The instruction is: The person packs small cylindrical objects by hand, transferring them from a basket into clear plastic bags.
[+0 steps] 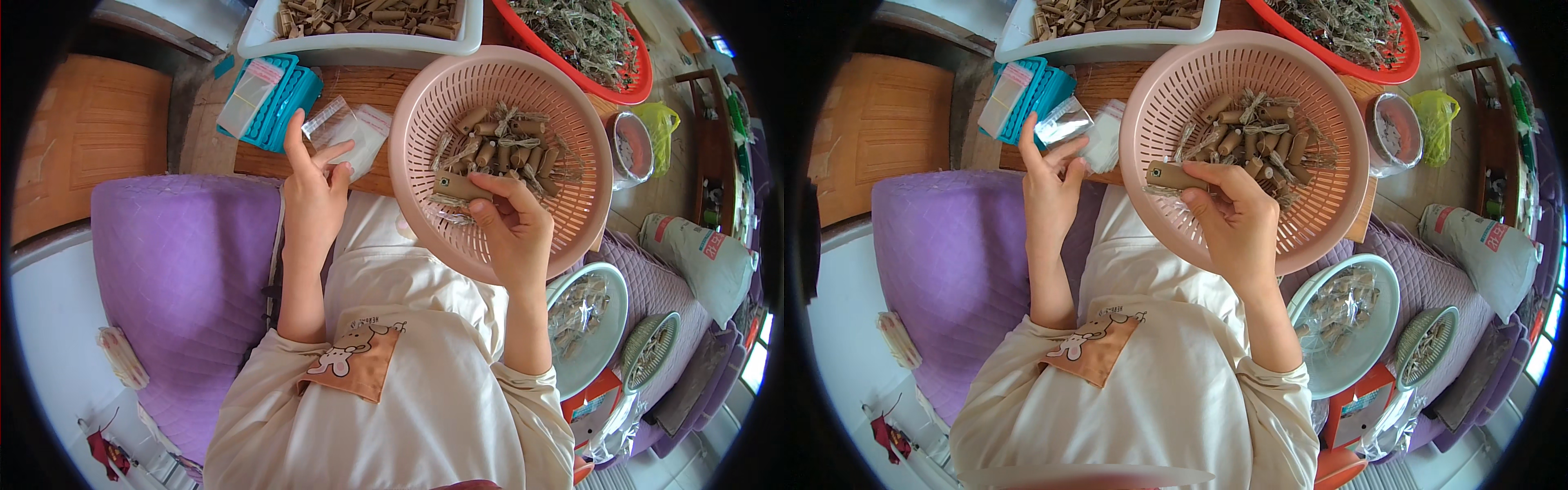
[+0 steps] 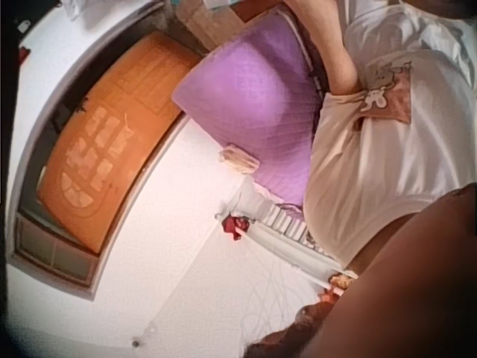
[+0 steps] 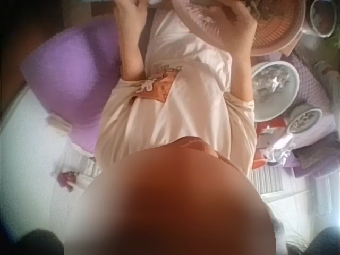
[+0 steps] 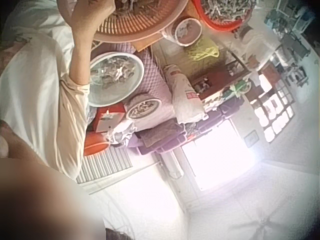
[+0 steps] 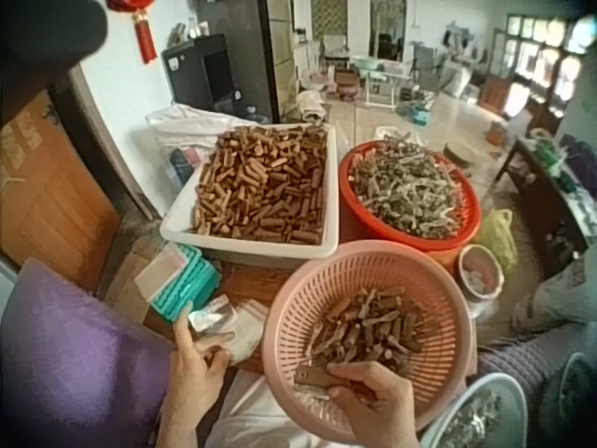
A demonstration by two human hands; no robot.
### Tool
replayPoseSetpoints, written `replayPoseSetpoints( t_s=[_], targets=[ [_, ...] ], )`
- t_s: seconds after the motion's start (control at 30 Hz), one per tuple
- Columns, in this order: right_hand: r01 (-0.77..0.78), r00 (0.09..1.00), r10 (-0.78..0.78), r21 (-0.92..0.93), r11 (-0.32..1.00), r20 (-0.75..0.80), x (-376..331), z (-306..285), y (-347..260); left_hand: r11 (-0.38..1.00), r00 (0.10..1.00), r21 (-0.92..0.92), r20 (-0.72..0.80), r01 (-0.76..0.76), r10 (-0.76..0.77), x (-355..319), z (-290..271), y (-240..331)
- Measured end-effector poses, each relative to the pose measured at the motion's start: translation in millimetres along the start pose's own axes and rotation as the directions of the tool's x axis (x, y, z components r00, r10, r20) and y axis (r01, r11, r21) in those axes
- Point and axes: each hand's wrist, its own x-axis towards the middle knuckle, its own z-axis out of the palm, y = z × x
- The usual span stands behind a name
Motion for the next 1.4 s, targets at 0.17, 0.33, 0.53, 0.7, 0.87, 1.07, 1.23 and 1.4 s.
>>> replayPoseSetpoints(
  t_s=[0.17,0.33,0.53,0.7,0.87,1.07,1.23,1.4],
  targets=[
    [-0.009,1.000,0.011,0.066,0.998,-0.029,-0.1,1.4,2.1,0.986,0.993,0.127,0.066,-0.106,0.098,2.8,-4.5,-3.8],
    [-0.004,0.998,0.005,0.014,1.000,-0.063,0.4,2.6,-6.6,0.992,0.995,0.069,0.010,-0.103,0.102,0.9,-1.3,-6.6],
    [0.220,0.963,-0.249,-0.239,0.946,-0.099,4.8,9.7,-18.0,0.988,0.978,-0.112,0.191,0.109,-0.086,-5.1,-8.3,-2.8],
    [0.484,0.859,-0.512,-0.354,0.800,0.016,12.7,15.2,-30.7,0.965,0.913,-0.156,0.383,0.212,-0.139,-7.9,-19.6,15.6],
    [0.611,0.769,-0.628,-0.419,0.671,0.115,20.5,16.0,-38.4,0.923,0.856,-0.248,0.498,0.294,-0.139,-13.7,-26.2,27.3],
    [0.649,0.755,-0.605,-0.418,0.636,0.253,23.7,9.1,-34.8,0.960,0.851,-0.181,0.517,0.212,-0.091,-16.5,-21.9,35.8],
    [0.397,0.900,-0.306,-0.291,0.871,0.311,21.8,1.0,-38.9,0.975,0.881,-0.214,0.472,0.063,0.046,-18.0,-10.4,35.4],
    [0.354,0.913,-0.262,-0.286,0.891,0.313,28.6,-10.9,-31.9,0.943,0.825,-0.303,0.561,0.138,0.060,-18.1,0.3,35.0]
  ],
)
